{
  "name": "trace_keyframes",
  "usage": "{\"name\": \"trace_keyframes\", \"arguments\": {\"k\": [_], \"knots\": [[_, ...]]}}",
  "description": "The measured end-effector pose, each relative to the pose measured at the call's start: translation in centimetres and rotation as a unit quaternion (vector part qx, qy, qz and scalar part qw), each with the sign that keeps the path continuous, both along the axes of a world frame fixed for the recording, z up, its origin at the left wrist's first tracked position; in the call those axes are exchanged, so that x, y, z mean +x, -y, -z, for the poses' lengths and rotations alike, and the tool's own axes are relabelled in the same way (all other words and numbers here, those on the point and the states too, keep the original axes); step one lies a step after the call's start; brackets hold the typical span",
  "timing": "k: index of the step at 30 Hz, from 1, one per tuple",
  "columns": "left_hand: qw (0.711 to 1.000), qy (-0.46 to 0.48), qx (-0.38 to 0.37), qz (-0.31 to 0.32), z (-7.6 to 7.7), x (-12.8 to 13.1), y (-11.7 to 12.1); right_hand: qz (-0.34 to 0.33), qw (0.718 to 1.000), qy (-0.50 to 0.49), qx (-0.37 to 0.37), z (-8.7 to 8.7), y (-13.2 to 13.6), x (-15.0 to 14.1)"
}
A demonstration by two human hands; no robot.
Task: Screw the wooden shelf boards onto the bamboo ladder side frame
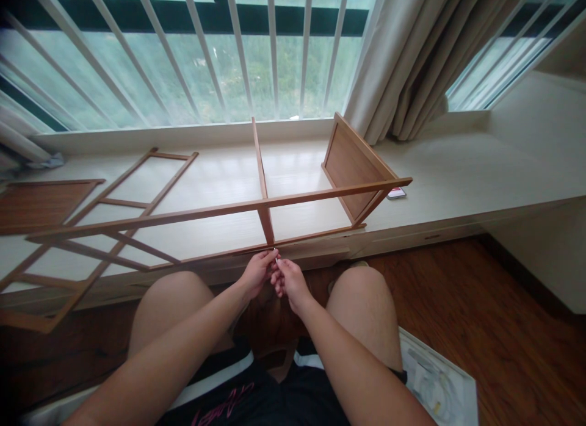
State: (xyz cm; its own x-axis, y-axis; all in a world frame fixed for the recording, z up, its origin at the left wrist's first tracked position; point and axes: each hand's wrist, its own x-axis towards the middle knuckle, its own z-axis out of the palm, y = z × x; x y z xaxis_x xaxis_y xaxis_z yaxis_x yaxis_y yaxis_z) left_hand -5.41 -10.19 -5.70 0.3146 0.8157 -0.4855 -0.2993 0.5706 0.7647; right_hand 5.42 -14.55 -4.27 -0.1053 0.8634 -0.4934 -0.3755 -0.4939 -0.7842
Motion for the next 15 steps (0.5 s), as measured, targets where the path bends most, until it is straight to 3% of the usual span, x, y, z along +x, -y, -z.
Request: {"name": "trace_keyframes", "arguments": {"k": [4,9,15], "knots": [[1.0,-0.017,0.005,-0.022,0.38,0.01,-0.17,0.027,0.985,0.159,0.059,0.66,-0.07,-0.02],[0.999,-0.008,0.006,-0.034,0.61,0.02,-0.26,0.048,0.928,0.329,0.166,0.76,0.28,0.3],[0.999,-0.003,-0.001,-0.036,0.63,0.05,-0.27,0.039,0.892,0.416,0.173,0.85,0.43,0.56]]}}
